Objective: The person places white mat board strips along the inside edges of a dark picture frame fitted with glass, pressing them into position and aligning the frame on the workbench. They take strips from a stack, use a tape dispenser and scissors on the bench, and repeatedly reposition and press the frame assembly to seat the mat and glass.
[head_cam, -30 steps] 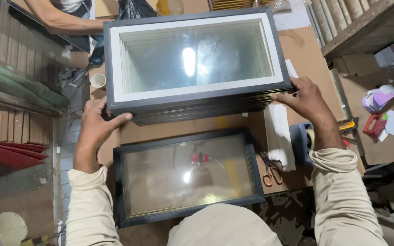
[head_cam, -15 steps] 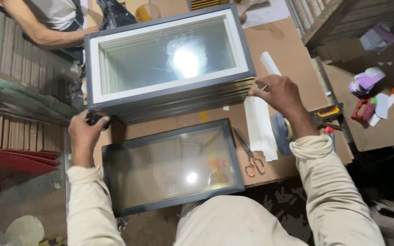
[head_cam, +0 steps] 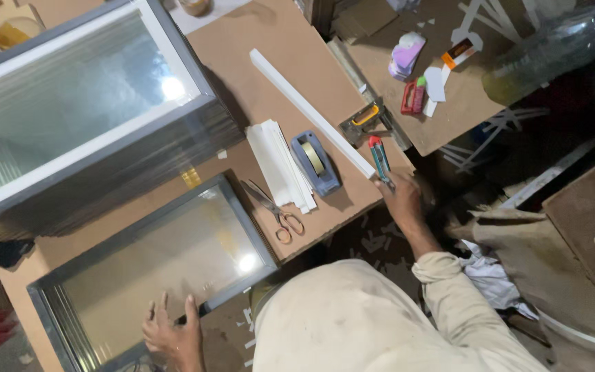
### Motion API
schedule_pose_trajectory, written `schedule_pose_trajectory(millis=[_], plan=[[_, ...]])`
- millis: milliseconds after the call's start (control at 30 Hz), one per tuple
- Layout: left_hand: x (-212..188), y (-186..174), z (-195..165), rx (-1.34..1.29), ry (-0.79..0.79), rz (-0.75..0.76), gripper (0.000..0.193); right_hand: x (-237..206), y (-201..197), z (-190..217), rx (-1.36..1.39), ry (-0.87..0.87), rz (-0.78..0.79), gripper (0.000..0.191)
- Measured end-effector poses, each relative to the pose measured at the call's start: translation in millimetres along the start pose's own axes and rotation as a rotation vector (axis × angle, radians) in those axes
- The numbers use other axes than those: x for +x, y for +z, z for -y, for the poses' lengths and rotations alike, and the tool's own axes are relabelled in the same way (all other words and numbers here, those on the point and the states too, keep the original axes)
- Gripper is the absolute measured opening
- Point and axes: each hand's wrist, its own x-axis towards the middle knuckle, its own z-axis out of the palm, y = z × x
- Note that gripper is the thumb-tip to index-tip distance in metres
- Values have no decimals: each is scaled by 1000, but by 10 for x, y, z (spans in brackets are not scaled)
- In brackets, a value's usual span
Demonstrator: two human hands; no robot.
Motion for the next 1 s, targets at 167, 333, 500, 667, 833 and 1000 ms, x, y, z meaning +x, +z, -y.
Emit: schedule_pose_trajectory(millis=[167,333,500,667,833,1000], plan=[[281,-201,-308,-150,79,-68,52,177,86,177,-219,-162,-88,30],[322,-420,-549,-255,82,-52,53,288,191,280,-360,-171,-13,20],[176,-467,-570,-271,39,-40,51,214,271,200,-348,-264,-34,22],[133,-591,-544,-304,48,-58,48,177,191,276,-409,-222,-33,16],[297,-911,-784,-537,153,-37,44,55,-169,904,-360,-501,-158,11],[479,-1299,-1252,-668,649,29,45,-420,-334,2105,-142,-760,213,12]])
